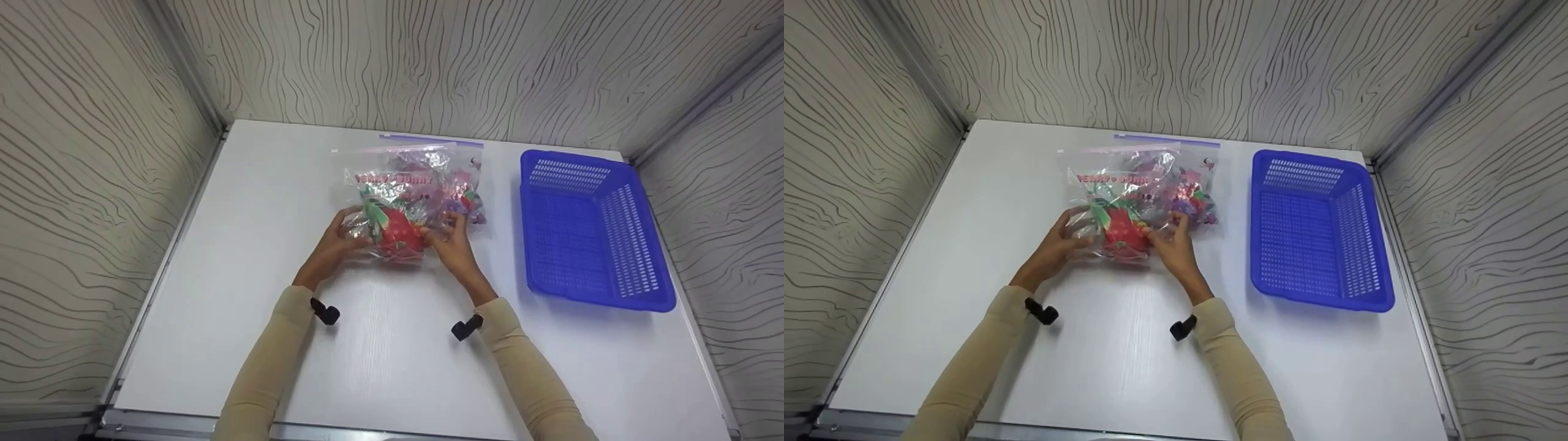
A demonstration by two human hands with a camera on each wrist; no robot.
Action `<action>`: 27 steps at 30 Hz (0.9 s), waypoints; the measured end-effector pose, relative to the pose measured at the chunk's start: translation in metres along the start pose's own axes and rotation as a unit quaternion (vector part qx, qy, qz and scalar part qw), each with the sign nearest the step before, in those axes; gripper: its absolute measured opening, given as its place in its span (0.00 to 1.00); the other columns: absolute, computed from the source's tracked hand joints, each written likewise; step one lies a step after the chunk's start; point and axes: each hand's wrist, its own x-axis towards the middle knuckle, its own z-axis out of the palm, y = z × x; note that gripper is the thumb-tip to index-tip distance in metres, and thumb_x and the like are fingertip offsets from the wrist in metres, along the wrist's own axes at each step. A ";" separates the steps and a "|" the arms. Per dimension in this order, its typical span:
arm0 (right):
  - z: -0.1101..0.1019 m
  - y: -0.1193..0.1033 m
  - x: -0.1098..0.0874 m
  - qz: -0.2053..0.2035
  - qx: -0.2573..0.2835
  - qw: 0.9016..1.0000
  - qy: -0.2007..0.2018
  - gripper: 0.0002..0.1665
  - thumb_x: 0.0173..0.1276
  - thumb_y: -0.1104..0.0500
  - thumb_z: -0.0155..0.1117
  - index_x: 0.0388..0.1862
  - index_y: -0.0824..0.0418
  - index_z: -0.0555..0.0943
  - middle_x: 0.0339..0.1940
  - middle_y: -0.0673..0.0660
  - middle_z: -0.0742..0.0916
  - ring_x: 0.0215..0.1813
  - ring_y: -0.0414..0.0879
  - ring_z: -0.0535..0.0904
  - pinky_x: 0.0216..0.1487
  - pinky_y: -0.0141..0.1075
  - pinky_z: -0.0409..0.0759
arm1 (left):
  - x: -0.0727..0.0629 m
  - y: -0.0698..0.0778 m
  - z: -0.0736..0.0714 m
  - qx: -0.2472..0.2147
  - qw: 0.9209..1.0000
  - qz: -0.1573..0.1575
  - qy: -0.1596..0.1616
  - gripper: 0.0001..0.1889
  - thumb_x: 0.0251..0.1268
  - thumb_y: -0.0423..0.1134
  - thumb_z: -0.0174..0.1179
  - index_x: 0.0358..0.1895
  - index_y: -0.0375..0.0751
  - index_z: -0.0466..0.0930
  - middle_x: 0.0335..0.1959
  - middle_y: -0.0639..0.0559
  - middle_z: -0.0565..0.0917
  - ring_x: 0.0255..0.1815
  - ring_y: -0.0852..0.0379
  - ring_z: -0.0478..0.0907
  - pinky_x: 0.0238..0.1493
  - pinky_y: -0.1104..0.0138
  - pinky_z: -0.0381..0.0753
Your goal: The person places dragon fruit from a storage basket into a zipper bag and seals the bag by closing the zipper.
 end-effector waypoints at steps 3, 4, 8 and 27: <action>0.003 -0.005 0.001 0.011 0.002 1.000 -0.011 0.44 0.74 0.45 0.72 0.75 0.57 0.57 0.78 0.70 0.71 0.77 0.65 0.75 0.75 0.57 0.78 | 0.002 0.003 0.001 0.029 0.999 0.007 0.022 0.48 0.60 0.37 0.78 0.81 0.59 0.60 0.80 0.43 0.68 0.77 0.40 0.73 0.78 0.47 0.73; 0.004 -0.008 0.002 0.011 0.006 1.000 -0.016 0.44 0.74 0.45 0.73 0.75 0.57 0.57 0.78 0.70 0.72 0.77 0.66 0.74 0.75 0.57 0.77 | 0.002 0.004 0.001 0.039 0.999 0.006 0.032 0.50 0.58 0.38 0.79 0.82 0.59 0.59 0.82 0.43 0.65 0.80 0.40 0.68 0.81 0.45 0.68; 0.008 -0.016 0.002 0.009 0.007 0.998 -0.054 0.51 0.70 0.45 0.77 0.79 0.54 0.55 0.84 0.68 0.66 0.83 0.68 0.65 0.80 0.61 0.71 | 0.003 0.008 -0.002 0.062 0.995 0.004 0.073 0.51 0.57 0.41 0.80 0.82 0.57 0.59 0.85 0.44 0.59 0.86 0.40 0.57 0.83 0.43 0.64; 0.045 -0.032 0.030 -0.046 -0.017 0.995 -0.089 0.56 0.71 0.50 0.77 0.87 0.58 0.54 0.86 0.66 0.65 0.86 0.64 0.60 0.84 0.59 0.65 | 0.013 0.028 -0.028 -0.014 0.986 0.022 0.165 0.40 0.65 0.36 0.74 0.78 0.45 0.64 0.74 0.40 0.77 0.66 0.44 0.83 0.57 0.60 0.90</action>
